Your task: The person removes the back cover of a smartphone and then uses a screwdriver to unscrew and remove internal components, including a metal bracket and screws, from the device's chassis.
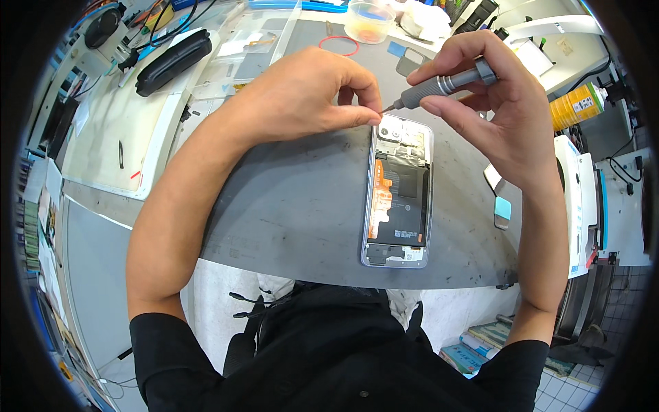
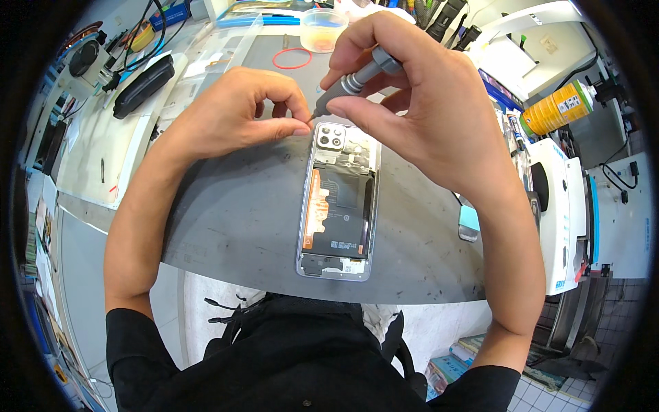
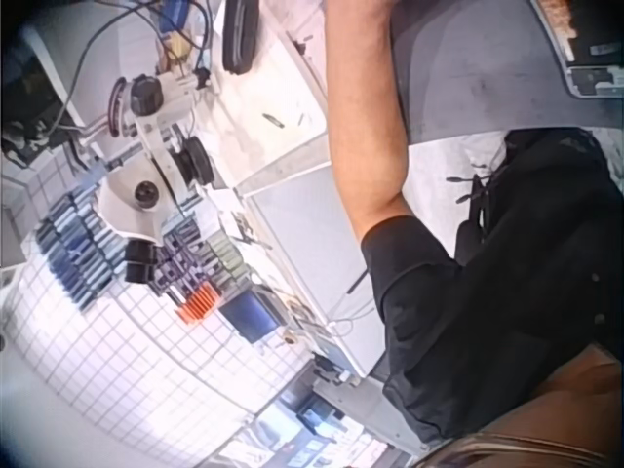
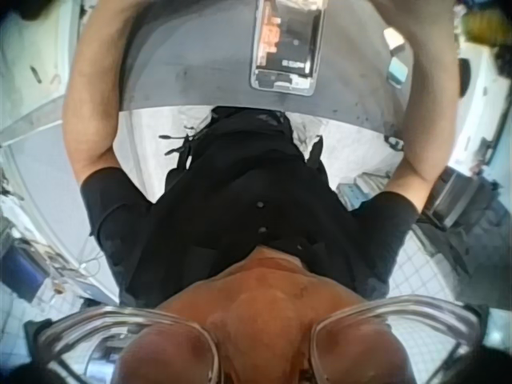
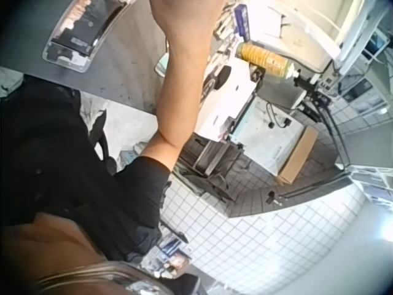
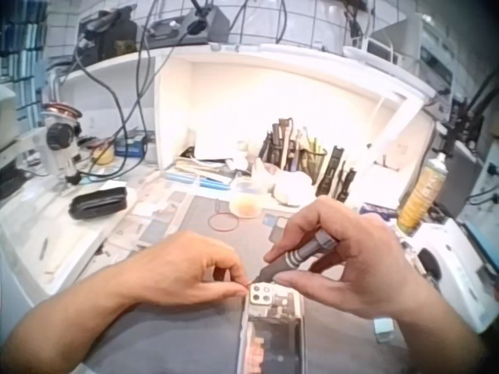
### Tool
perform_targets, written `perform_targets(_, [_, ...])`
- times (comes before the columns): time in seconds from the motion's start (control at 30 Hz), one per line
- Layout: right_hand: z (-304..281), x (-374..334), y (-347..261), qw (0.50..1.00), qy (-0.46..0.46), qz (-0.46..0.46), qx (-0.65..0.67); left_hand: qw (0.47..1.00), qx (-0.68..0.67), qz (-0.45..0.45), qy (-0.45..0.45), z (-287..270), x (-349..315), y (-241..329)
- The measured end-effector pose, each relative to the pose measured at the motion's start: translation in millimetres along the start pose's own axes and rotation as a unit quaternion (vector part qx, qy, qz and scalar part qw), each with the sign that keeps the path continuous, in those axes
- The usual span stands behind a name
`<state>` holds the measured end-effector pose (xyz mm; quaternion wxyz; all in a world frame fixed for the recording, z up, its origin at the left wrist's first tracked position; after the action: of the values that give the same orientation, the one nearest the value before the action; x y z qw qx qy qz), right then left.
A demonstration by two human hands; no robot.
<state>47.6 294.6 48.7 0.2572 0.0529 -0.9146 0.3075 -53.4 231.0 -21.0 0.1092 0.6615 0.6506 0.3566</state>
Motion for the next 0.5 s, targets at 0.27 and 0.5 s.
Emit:
perform_targets(0.27, [16.2, -10.9, 12.6, 0.997, -0.064, 0.049, -0.015, 0.974, 0.205, -0.046, 0.088, -21.2, -3.9, -24.8])
perform_targets(0.5, [21.3, -11.7, 10.5, 0.995, -0.072, 0.046, -0.042, 0.957, 0.258, -0.018, 0.132, -25.3, -4.9, -23.4])
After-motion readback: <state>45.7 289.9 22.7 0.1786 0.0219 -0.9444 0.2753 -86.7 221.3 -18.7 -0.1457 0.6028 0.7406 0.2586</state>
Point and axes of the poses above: each hand's wrist, its own x-axis towards the middle knuckle, its own z-axis out of the palm, y = z × x, the point moved 10 cm from there along x, towards the middle knuckle, and after that the axes turned 5 degrees about y, right-handed, at the moved point
